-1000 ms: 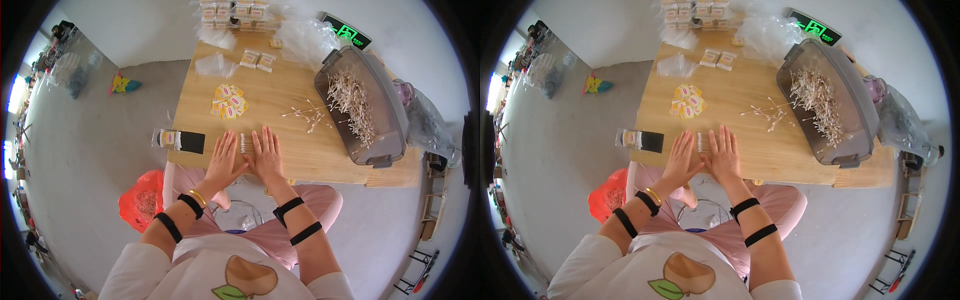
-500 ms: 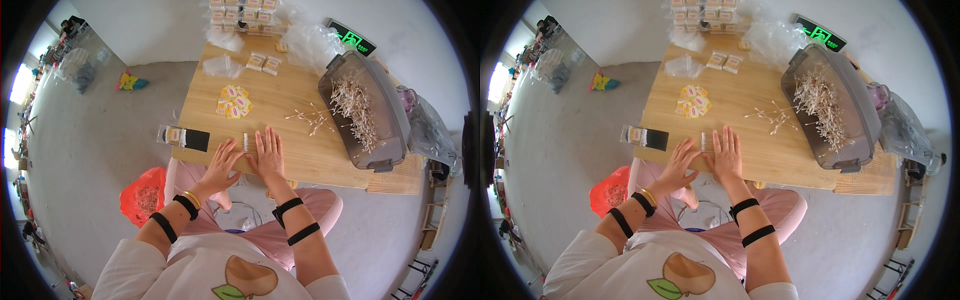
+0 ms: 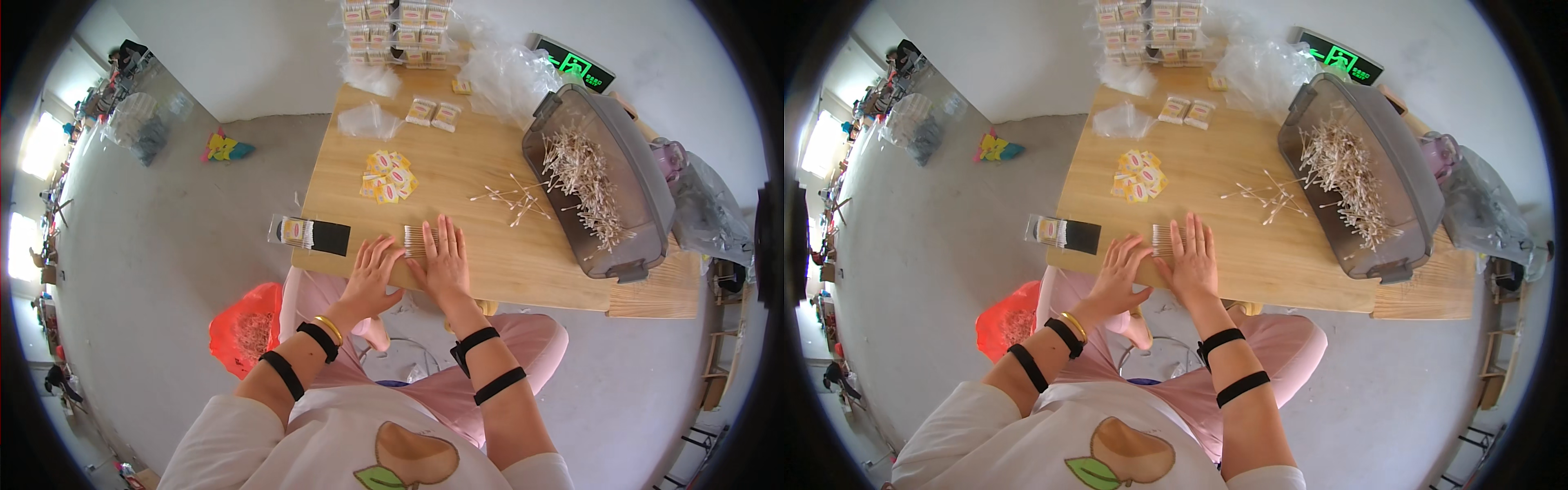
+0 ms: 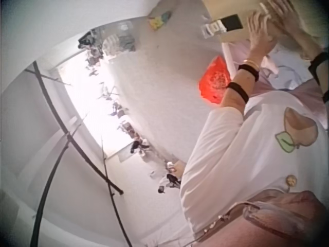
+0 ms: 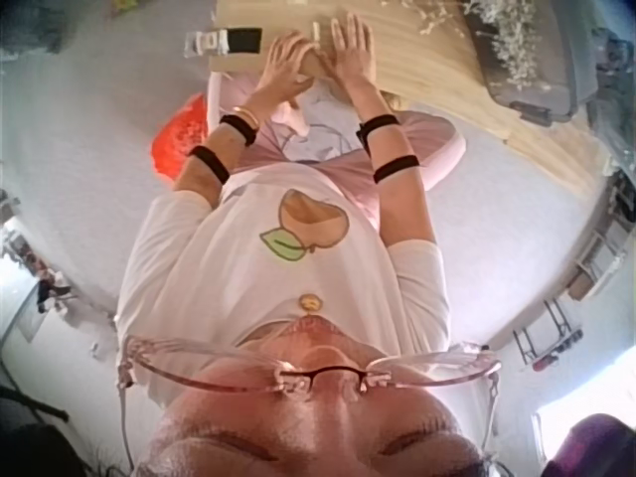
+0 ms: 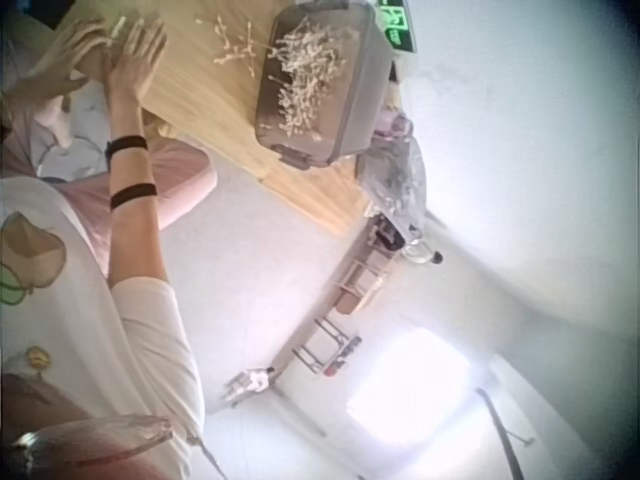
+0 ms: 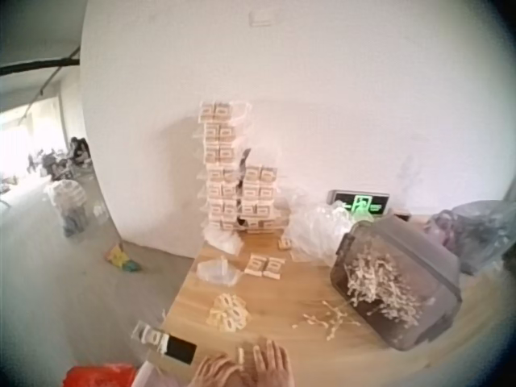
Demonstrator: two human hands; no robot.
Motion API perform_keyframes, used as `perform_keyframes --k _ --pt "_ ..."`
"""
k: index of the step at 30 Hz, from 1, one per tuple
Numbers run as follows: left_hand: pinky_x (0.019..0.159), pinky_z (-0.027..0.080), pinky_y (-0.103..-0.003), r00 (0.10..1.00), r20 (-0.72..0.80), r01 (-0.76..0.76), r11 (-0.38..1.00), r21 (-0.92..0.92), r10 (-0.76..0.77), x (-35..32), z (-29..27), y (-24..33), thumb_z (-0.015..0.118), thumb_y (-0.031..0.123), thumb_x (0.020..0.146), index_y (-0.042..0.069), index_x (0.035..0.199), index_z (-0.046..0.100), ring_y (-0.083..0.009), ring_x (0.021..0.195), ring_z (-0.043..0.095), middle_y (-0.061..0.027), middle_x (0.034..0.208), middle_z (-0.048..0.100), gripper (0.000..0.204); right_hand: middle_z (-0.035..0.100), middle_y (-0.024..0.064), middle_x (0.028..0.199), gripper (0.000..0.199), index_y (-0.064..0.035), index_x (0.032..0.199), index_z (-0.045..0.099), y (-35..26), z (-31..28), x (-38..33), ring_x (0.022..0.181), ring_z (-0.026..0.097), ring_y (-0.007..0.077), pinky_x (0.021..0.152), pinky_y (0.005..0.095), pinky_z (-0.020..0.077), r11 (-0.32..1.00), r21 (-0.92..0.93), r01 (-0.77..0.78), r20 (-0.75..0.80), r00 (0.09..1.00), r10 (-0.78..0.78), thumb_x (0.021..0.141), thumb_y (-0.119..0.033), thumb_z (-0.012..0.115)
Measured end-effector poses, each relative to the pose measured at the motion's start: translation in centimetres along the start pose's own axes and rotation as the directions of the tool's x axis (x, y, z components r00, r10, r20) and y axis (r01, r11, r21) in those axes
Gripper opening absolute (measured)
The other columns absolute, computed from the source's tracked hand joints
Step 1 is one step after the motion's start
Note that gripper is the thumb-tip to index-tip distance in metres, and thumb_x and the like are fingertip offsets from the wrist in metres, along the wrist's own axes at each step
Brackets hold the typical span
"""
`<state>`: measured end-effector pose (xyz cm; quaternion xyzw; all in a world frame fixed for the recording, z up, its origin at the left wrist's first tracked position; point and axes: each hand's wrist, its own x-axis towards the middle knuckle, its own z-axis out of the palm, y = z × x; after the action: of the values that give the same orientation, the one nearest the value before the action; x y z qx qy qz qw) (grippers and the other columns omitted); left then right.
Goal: Gather, align, and package groups of cotton swabs into small plastic bags.
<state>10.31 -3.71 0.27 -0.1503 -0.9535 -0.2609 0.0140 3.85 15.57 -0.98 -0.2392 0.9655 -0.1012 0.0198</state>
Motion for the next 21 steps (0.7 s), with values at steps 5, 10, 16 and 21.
perform_keyframes --k 5,10,16,21 --pt "0.126 0.019 -0.058 0.997 -0.073 0.004 1.000 -0.024 -0.006 0.19 0.63 -0.04 0.086 0.029 0.072 0.010 0.157 0.030 -0.0380 0.149 0.030 -0.0164 0.153 0.038 0.103 0.012 0.0224 0.171 0.085 -0.0086 0.165 0.021 0.10 0.28 0.01 0.160 0.010 0.0343 0.130 0.0481 0.0089 1.000 0.022 0.002 -0.027 1.000 -0.002 0.101 -0.059 0.047" --pt "0.126 0.018 -0.058 0.998 -0.056 0.014 1.000 -0.003 -0.014 0.23 0.66 0.05 0.087 0.031 0.071 0.010 0.157 0.033 -0.0366 0.150 0.029 -0.0155 0.154 0.036 0.103 0.014 0.0228 0.171 0.086 -0.0071 0.165 0.022 0.14 0.44 -0.04 0.159 0.012 0.0349 0.130 0.0482 0.0098 1.000 0.028 0.008 -0.047 0.999 -0.007 0.101 -0.059 0.047" --pt "0.127 0.016 -0.057 0.999 -0.036 0.025 1.000 0.007 -0.025 0.33 0.86 0.09 0.088 0.033 0.071 0.011 0.156 0.036 -0.0361 0.151 0.027 -0.0148 0.155 0.033 0.102 0.015 0.0233 0.170 0.085 -0.0060 0.164 0.023 0.27 0.45 -0.13 0.159 0.013 0.0349 0.130 0.0484 0.0106 1.000 0.025 0.010 -0.060 0.998 -0.009 0.102 -0.058 0.046" --pt "0.127 0.015 -0.057 0.999 -0.023 0.025 1.000 0.017 -0.025 0.27 0.75 -0.05 0.089 0.034 0.071 0.012 0.157 0.035 -0.0370 0.151 0.026 -0.0152 0.156 0.033 0.104 0.015 0.0234 0.170 0.084 -0.0054 0.164 0.023 0.13 0.18 -0.10 0.159 0.013 0.0343 0.130 0.0488 0.0102 0.999 0.030 0.014 -0.054 0.998 -0.012 0.102 -0.058 0.045"
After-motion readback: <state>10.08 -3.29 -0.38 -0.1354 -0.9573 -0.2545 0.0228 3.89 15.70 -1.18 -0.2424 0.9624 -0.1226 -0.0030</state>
